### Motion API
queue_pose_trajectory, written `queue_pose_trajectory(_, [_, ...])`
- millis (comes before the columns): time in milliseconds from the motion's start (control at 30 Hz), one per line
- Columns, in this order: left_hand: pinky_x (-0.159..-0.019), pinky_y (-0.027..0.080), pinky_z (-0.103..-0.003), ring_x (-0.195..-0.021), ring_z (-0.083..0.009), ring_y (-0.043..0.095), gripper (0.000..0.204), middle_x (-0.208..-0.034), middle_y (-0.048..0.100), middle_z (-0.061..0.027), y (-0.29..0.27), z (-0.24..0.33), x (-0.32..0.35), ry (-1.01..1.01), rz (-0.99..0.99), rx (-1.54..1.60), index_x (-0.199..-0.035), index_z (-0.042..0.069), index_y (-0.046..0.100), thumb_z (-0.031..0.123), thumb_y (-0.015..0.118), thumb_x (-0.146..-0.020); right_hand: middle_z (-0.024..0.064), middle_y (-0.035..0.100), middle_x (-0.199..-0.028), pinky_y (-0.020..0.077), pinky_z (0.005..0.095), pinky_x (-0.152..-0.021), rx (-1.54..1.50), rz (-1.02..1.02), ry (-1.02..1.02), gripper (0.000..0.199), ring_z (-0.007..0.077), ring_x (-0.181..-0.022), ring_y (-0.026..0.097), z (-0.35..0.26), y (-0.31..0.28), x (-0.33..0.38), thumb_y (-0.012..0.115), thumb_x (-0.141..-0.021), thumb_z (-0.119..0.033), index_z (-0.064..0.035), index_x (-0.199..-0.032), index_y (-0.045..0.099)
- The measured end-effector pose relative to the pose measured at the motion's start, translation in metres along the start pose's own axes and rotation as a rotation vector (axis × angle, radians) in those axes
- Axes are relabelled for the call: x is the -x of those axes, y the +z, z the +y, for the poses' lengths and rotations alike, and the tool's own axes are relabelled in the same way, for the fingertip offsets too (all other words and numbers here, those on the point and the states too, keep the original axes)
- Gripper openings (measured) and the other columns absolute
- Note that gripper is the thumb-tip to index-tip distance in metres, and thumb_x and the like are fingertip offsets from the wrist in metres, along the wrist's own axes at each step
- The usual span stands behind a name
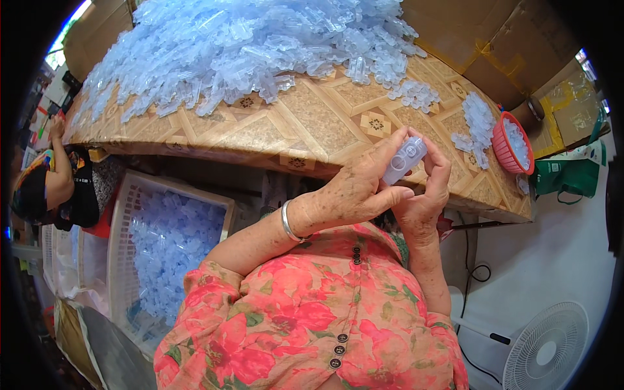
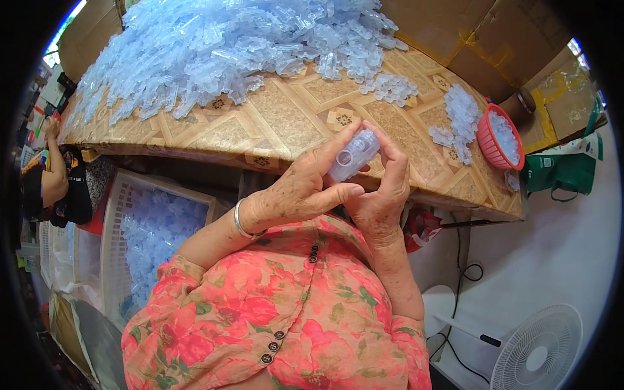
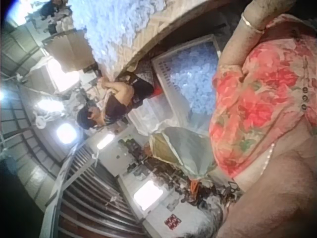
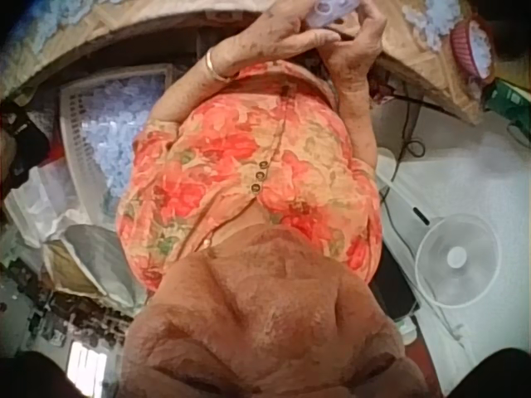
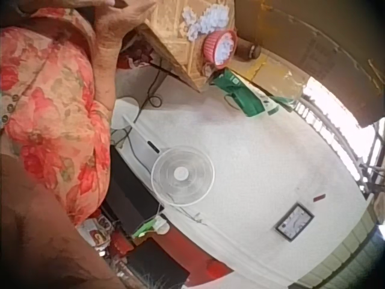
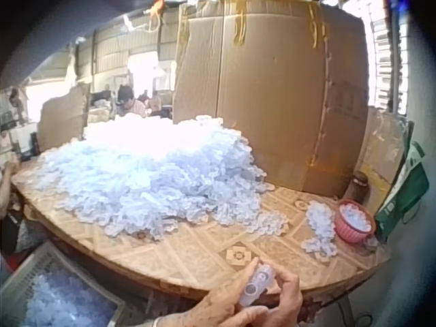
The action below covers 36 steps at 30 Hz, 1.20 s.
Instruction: The person sits at a table and repeatedly picks up small translucent plastic components. They insert one piece into another, inspect the fit, and place the assembled unit on the table. The process is repeated continuously with a large pile of parts available.
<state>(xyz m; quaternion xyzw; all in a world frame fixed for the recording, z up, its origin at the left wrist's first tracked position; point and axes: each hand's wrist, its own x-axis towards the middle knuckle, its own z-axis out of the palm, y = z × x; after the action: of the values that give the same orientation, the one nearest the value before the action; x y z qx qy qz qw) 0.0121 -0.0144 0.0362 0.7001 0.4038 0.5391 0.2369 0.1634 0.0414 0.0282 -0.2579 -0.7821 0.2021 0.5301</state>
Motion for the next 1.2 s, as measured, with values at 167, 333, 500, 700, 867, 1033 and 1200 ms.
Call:
queue_pose_trajectory(167, [-0.096,0.050,-0.034,-0.116,-0.0212,0.063,0.073,-0.127,0.064,-0.0175,0.000,-0.012,-0.002,-0.073,-0.006,0.153,-0.157,0.001,0.030,0.008,0.065,-0.093,0.0138,0.062,-0.133,0.0504,0.0410,-0.098,0.141,-0.138,-0.039,0.073,0.0306,-0.118,0.063,-0.003,-0.016,-0.008,0.088,-0.074,-0.022,-0.0037,-0.136,0.053])
queue_pose_trajectory(333, [-0.096,0.050,-0.034,-0.114,-0.0208,0.065,0.059,-0.125,0.066,-0.0145,-0.021,-0.021,-0.003,-0.072,-0.071,0.120,-0.149,0.001,0.044,0.005,0.065,-0.093,0.0138,0.067,-0.123,0.0496,0.0384,-0.097,0.011,-0.274,0.047,0.052,0.0298,-0.112,0.065,0.003,-0.035,-0.017,0.077,-0.081,-0.007,-0.0028,-0.130,0.060])
queue_pose_trajectory(500, [-0.097,0.050,-0.038,-0.104,-0.0320,0.066,0.043,-0.107,0.069,-0.0129,-0.014,-0.042,-0.007,-0.016,0.031,-0.267,-0.122,0.005,0.063,0.002,0.075,-0.081,0.0141,0.069,-0.114,0.0503,0.0369,-0.095,-0.036,-0.270,0.166,0.039,0.0278,-0.107,0.066,0.024,-0.025,-0.011,0.072,-0.084,0.000,-0.0021,-0.122,0.065])
queue_pose_trajectory(700, [-0.103,0.044,-0.048,-0.104,-0.0351,0.064,0.037,-0.104,0.067,-0.0150,-0.005,-0.069,-0.008,0.105,0.072,-0.464,-0.109,0.005,0.063,0.003,0.076,-0.075,0.0133,0.069,-0.111,0.0509,0.0357,-0.092,-0.027,-0.426,0.182,0.037,0.0265,-0.101,0.066,0.049,-0.020,-0.016,0.073,-0.084,-0.002,-0.0019,-0.120,0.066])
queue_pose_trajectory(867, [-0.097,0.047,-0.044,-0.111,-0.0367,0.060,0.040,-0.115,0.064,-0.0156,0.004,-0.076,-0.007,0.037,0.105,-0.406,-0.115,0.006,0.063,0.004,0.077,-0.077,0.0142,0.067,-0.112,0.0509,0.0378,-0.091,-0.002,-0.358,0.187,0.037,0.0280,-0.101,0.065,0.092,-0.030,-0.055,0.071,-0.088,-0.014,-0.0019,-0.122,0.066])
queue_pose_trajectory(1033, [-0.094,0.048,-0.043,-0.110,-0.0366,0.059,0.037,-0.116,0.063,-0.0160,-0.002,-0.078,-0.009,0.017,0.039,-0.346,-0.113,0.005,0.064,0.005,0.077,-0.079,0.0170,0.066,-0.113,0.0511,0.0427,-0.092,0.521,-0.250,0.174,0.031,0.0344,-0.105,0.064,0.172,-0.018,-0.083,0.068,-0.089,-0.015,-0.0019,-0.117,0.068])
queue_pose_trajectory(1200, [-0.089,0.049,-0.044,-0.104,-0.0375,0.060,0.035,-0.108,0.064,-0.0165,-0.004,-0.081,-0.009,-0.001,0.083,-0.268,-0.109,0.002,0.063,0.007,0.078,-0.077,0.0188,0.065,-0.112,0.0515,0.0449,-0.091,0.702,-0.343,0.236,0.021,0.0377,-0.104,0.064,0.160,-0.017,-0.088,0.067,-0.089,-0.013,-0.0023,-0.107,0.070])
